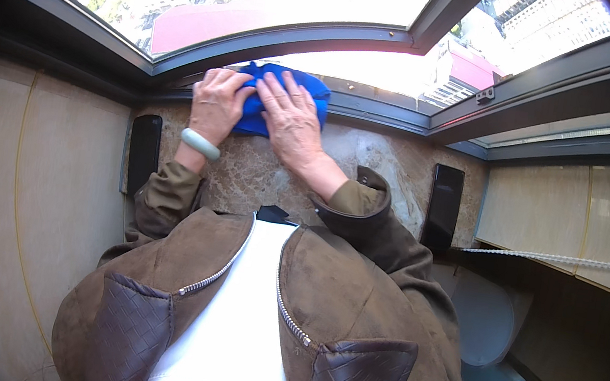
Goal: The person wipes a bathroom sink and countertop with a blue cloth, then cleans a toothbrush holder and glass, and finally wipes the window sill. The person handles a red cloth, a blue cloth, a toothbrush, and a glass during the cleaning process.
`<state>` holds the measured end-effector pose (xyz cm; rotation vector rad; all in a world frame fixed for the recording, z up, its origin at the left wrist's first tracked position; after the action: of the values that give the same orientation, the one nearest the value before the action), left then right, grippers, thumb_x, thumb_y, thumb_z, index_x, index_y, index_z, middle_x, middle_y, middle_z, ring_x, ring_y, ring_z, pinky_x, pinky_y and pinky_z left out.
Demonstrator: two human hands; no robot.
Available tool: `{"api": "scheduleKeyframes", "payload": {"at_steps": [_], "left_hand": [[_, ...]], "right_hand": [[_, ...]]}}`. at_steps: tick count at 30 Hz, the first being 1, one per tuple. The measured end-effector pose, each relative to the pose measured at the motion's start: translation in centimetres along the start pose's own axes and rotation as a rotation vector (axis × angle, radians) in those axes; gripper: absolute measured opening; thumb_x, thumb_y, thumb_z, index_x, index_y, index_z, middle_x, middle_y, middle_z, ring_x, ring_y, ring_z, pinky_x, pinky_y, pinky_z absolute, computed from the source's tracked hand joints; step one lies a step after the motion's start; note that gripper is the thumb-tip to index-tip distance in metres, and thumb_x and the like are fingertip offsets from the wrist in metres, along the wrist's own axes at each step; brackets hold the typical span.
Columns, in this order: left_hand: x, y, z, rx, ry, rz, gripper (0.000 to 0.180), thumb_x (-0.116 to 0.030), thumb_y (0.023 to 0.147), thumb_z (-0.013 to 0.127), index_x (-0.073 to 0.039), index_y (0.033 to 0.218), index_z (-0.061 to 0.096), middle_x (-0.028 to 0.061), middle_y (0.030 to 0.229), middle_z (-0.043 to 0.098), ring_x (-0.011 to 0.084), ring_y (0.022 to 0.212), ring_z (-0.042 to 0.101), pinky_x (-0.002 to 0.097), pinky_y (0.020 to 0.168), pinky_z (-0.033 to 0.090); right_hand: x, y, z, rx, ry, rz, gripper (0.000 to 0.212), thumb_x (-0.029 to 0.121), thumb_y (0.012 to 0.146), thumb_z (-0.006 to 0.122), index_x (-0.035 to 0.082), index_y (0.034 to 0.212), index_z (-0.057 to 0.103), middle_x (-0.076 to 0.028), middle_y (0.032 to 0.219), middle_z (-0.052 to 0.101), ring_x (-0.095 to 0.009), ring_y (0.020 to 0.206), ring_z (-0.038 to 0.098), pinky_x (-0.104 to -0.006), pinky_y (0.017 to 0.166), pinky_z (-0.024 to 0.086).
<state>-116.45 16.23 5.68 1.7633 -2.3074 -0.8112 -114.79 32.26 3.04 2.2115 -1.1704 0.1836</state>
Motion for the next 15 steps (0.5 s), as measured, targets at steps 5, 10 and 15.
{"api": "scheduleKeyframes", "payload": {"at_steps": [5, 10, 15], "left_hand": [[3.7, -1.1, -1.0, -0.071, 0.085, -0.101, 0.018, -0.025, 0.088, 0.067, -0.012, 0.1, 0.07, 0.0052, 0.097, 0.067, 0.0262, 0.098, 0.062, 0.0405, 0.081, 0.05], [1.9, -1.0, -0.4, -0.044, 0.146, -0.052, 0.019, -0.025, 0.087, 0.068, -0.012, 0.1, 0.069, 0.006, 0.095, 0.065, 0.0268, 0.095, 0.061, 0.0407, 0.079, 0.048], [-2.3, -0.1, 0.1, -0.083, -0.227, 0.016, 0.019, -0.02, 0.085, 0.071, -0.008, 0.1, 0.069, 0.0092, 0.097, 0.066, 0.029, 0.096, 0.061, 0.04, 0.083, 0.048]], "right_hand": [[1.9, 2.5, 3.1, 0.056, 0.005, -0.133, 0.054, 0.02, 0.093, 0.057, 0.012, 0.144, 0.043, -0.011, 0.151, 0.04, -0.032, 0.14, 0.035, -0.0462, 0.113, 0.031], [0.5, 1.6, 1.5, 0.01, -0.011, -0.106, 0.039, 0.013, 0.092, 0.057, 0.011, 0.13, 0.057, -0.008, 0.142, 0.052, -0.029, 0.134, 0.046, -0.0432, 0.107, 0.038], [-1.7, -0.4, -1.8, -0.167, 0.246, 0.091, 0.027, 0.01, 0.093, 0.06, 0.009, 0.12, 0.064, -0.011, 0.125, 0.065, -0.031, 0.12, 0.059, -0.0368, 0.098, 0.048]]}}
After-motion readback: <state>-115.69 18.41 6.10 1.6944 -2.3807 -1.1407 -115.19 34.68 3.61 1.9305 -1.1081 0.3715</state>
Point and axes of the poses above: each hand's wrist, its own y-axis towards the middle knuckle, its own z-axis out of the palm, x = y × z, the point moved 2 cm from there along y, towards the middle knuckle
